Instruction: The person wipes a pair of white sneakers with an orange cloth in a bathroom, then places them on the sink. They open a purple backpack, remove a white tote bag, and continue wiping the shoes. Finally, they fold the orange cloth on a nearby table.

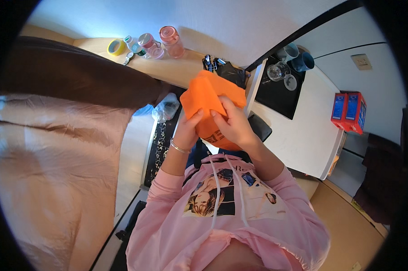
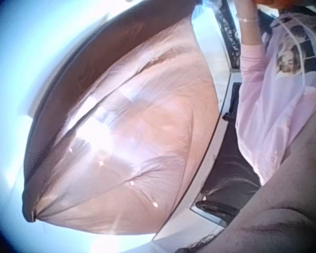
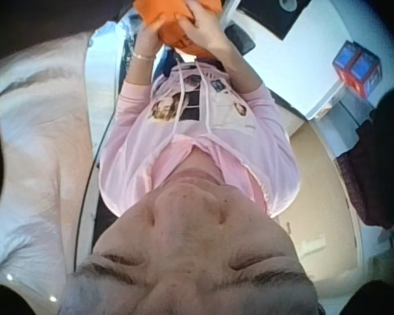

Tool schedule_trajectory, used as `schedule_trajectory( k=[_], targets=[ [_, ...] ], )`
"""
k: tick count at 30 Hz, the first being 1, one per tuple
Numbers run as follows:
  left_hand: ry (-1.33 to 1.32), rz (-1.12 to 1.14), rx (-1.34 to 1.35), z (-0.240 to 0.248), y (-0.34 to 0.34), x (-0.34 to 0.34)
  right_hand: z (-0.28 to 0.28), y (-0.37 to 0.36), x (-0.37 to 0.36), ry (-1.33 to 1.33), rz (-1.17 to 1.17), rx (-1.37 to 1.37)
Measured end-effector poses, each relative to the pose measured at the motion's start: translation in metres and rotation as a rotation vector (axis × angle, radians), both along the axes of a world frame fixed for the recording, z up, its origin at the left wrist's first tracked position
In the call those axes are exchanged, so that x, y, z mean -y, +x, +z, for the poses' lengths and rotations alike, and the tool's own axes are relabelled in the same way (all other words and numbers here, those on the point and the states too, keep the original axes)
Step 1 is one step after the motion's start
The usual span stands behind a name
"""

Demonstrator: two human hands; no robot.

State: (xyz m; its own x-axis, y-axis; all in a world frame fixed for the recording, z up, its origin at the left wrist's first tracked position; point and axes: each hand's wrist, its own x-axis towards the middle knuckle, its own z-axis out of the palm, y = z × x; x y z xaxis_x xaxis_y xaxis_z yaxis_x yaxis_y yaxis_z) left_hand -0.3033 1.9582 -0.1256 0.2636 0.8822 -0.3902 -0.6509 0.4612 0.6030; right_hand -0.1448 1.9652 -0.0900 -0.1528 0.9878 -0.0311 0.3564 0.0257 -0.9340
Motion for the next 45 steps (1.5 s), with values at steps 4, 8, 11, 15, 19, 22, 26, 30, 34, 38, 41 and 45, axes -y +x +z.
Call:
schedule_trajectory(
  k=[4,8,11,15,19,22,26,30,34,38,41,45],
  targets=[
    [0.033,-0.081,0.125,-0.004,-0.024,-0.027,0.0,-0.018,-0.012,0.152,-0.111,0.015],
    [0.128,-0.193,0.101,-0.004,-0.042,-0.047,-0.004,-0.038,-0.021,0.094,-0.175,-0.083],
    [0.054,-0.191,0.161,-0.005,-0.054,-0.055,-0.012,-0.052,-0.021,0.017,-0.232,-0.132],
    [0.066,-0.092,0.289,-0.009,-0.061,-0.06,-0.025,-0.058,-0.028,-0.008,-0.191,-0.202],
    [0.068,0.061,0.4,-0.011,-0.075,-0.063,-0.034,-0.043,-0.033,-0.345,-0.092,-0.154],
    [0.112,0.097,0.161,-0.01,-0.087,-0.066,-0.046,-0.029,-0.031,-0.457,0.129,-0.17],
    [0.025,0.165,0.65,-0.005,-0.099,-0.072,-0.078,-0.013,-0.02,-0.514,0.309,-0.098],
    [0.082,0.165,0.752,0.0,-0.107,-0.072,-0.116,0.009,-0.008,-0.692,0.367,-0.226],
    [0.076,0.223,0.724,-0.011,-0.099,-0.082,-0.148,0.014,0.009,-0.934,-0.113,-1.064],
    [-0.026,0.286,0.678,-0.026,-0.082,-0.089,-0.159,0.012,0.005,-1.095,-0.04,-1.489],
    [0.024,0.188,0.749,-0.028,-0.069,-0.085,-0.151,-0.003,0.003,-1.188,-0.135,-1.578],
    [-0.039,0.166,0.797,-0.022,-0.056,-0.084,-0.135,-0.018,-0.002,-0.922,-0.238,-1.577]
  ],
)
